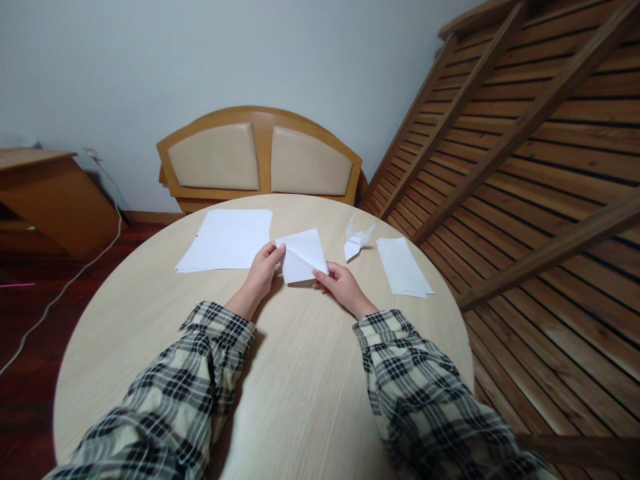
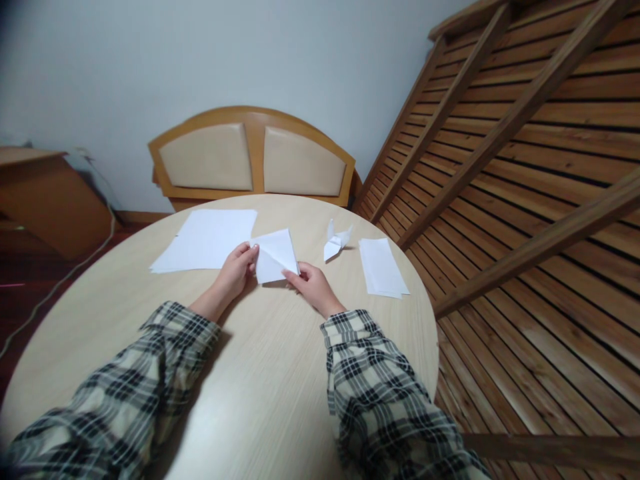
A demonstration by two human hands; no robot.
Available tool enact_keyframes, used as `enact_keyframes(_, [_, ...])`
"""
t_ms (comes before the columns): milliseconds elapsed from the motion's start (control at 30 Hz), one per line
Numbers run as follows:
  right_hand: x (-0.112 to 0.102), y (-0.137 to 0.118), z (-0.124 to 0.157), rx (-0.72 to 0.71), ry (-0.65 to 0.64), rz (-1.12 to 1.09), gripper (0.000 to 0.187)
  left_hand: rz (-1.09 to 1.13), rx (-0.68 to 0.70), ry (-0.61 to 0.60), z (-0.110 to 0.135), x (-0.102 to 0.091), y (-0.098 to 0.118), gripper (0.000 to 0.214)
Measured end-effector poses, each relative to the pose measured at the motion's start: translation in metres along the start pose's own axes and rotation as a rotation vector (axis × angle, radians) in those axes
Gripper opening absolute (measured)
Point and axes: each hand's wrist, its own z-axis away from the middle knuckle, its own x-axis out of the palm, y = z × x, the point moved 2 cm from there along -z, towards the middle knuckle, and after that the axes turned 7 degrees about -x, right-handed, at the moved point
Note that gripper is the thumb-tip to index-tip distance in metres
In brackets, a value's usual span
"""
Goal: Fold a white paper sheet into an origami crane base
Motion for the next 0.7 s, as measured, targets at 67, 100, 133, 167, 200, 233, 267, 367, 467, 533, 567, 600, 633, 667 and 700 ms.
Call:
enact_keyframes(67, [-0.0015, -0.0021, -0.0005, 0.020, 0.011, -0.075, 0.048, 0.015, -0.011, 0.015, -0.0015, -0.0015, -0.0016, 0.018])
enact_keyframes(100, [-0.0027, -0.0022, -0.0012, 0.036, 0.028, -0.117, 0.053, 0.014, -0.015, 0.015, -0.0021, -0.0019, -0.0026, 0.018])
enact_keyframes(133, [-0.0037, -0.0017, -0.0020, 0.052, 0.045, -0.152, 0.055, 0.008, -0.020, 0.013, -0.0026, -0.0021, -0.0035, 0.018])
enact_keyframes(167, [-0.0045, -0.0009, -0.0027, 0.064, 0.056, -0.174, 0.056, -0.003, -0.024, 0.010, -0.0030, -0.0023, -0.0045, 0.018])
enact_keyframes(200, [-0.0050, 0.0000, -0.0033, 0.068, 0.061, -0.181, 0.055, -0.016, -0.024, 0.010, -0.0033, -0.0025, -0.0052, 0.018])
enact_keyframes(233, [-0.0052, 0.0009, -0.0038, 0.063, 0.058, -0.174, 0.053, -0.028, -0.020, 0.013, -0.0035, -0.0027, -0.0058, 0.018])
enact_keyframes(267, [-0.0052, 0.0017, -0.0041, 0.051, 0.053, -0.161, 0.051, -0.038, -0.013, 0.015, -0.0037, -0.0028, -0.0061, 0.019])
enact_keyframes(367, [-0.0047, 0.0029, -0.0040, 0.019, 0.025, -0.127, 0.046, -0.059, -0.007, 0.029, -0.0038, -0.0030, -0.0065, 0.021])
enact_keyframes(467, [-0.0046, 0.0027, -0.0031, 0.016, 0.012, -0.124, 0.046, -0.086, -0.011, 0.049, -0.0033, -0.0025, -0.0062, 0.024])
enact_keyframes(533, [-0.0046, 0.0018, -0.0026, 0.015, 0.010, -0.125, 0.047, -0.105, -0.019, 0.052, -0.0026, -0.0018, -0.0058, 0.026])
enact_keyframes(567, [-0.0046, 0.0013, -0.0026, 0.008, 0.010, -0.123, 0.048, -0.115, -0.026, 0.046, -0.0022, -0.0013, -0.0057, 0.027])
enact_keyframes(600, [-0.0045, 0.0007, -0.0027, -0.004, 0.011, -0.119, 0.049, -0.126, -0.034, 0.036, -0.0017, -0.0008, -0.0057, 0.028])
enact_keyframes(633, [-0.0045, 0.0004, -0.0030, -0.016, 0.012, -0.115, 0.049, -0.137, -0.040, 0.027, -0.0013, -0.0004, -0.0056, 0.028])
enact_keyframes(667, [-0.0045, 0.0003, -0.0034, -0.025, 0.016, -0.112, 0.049, -0.148, -0.046, 0.021, -0.0009, 0.0000, -0.0055, 0.029])
enact_keyframes(700, [-0.0047, 0.0007, -0.0038, -0.027, 0.019, -0.108, 0.049, -0.154, -0.050, 0.019, -0.0006, 0.0003, -0.0053, 0.028])
